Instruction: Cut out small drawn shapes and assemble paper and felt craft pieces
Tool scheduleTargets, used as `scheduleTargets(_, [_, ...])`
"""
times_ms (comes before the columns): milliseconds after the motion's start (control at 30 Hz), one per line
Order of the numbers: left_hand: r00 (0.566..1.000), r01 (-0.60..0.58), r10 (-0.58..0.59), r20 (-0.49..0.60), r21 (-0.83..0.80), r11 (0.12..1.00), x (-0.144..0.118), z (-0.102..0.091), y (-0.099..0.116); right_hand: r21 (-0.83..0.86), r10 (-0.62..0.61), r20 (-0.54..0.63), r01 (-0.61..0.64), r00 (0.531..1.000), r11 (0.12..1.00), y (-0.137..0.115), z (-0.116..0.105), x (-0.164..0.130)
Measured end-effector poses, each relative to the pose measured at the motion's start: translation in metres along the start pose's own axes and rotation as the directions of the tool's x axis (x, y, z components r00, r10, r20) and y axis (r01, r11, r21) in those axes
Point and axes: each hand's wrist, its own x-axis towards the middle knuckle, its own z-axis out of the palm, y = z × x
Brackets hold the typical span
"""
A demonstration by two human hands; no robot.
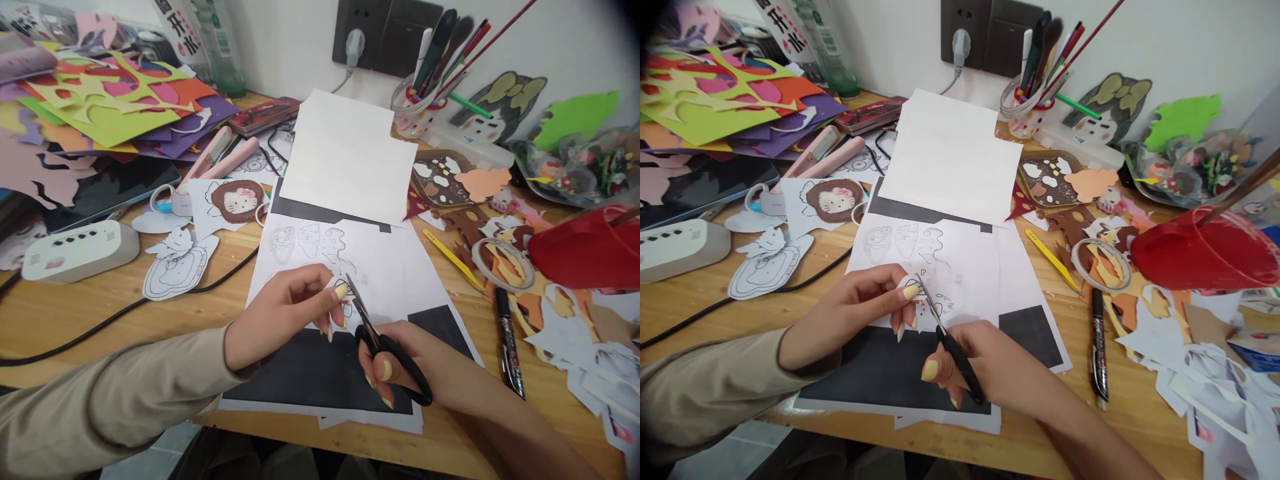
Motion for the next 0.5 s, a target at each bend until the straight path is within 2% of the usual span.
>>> scheduleTargets(500, [1.0,0.0,0.001,0.02,-0.003,1.0,-0.0003,-0.0003,0.0,-0.024,-0.004,-0.014,0.004,1.0,1.0,0.0011,0.0004,-0.0006])
